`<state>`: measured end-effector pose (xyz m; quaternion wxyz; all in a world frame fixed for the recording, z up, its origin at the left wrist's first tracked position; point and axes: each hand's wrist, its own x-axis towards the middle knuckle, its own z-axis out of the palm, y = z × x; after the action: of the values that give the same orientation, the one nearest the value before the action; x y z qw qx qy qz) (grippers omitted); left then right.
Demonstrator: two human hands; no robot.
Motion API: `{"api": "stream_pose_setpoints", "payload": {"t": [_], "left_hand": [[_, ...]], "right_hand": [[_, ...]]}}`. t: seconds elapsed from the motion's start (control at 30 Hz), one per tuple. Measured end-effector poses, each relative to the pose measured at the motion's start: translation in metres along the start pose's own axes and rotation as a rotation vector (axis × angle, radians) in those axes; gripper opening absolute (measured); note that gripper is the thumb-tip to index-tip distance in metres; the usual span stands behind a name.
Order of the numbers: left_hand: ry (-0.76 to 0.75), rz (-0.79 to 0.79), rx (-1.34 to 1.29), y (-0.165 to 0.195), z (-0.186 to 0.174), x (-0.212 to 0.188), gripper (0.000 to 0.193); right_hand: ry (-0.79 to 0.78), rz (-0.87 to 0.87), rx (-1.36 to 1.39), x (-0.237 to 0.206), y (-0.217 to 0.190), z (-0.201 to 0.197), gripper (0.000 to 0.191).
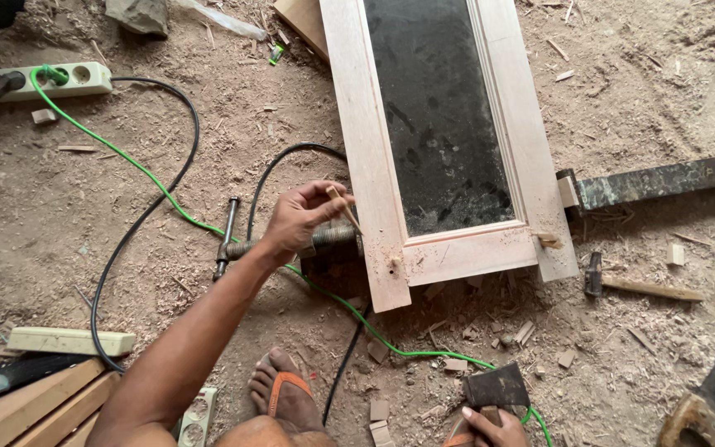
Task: The person assembles a wooden frame with a glass pane, using a clamp to hold pieces together, a hammer to tap joints, a chisel to adjust edges, and a power drill to fasten screws. The person also uses a hand saw to trim a wooden piece.
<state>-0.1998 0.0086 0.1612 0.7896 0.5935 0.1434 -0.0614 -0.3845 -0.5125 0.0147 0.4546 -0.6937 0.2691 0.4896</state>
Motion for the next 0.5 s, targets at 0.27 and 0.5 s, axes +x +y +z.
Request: {"api": "stream_pose_setpoints", "payload": {"t": [0.27,0.5], "left_hand": [[0.001,0.309,0.19,0.003,0.026,-0.003,0.019],[0.014,0.587,0.421,0.01,0.038,-0.01,0.018]], "right_hand": [[0.064,0.017,0.099,-0.019,-0.006,0.009,0.038],[0.116,0.027,0.242,-0.048,-0.018,0.026,0.038]]}}
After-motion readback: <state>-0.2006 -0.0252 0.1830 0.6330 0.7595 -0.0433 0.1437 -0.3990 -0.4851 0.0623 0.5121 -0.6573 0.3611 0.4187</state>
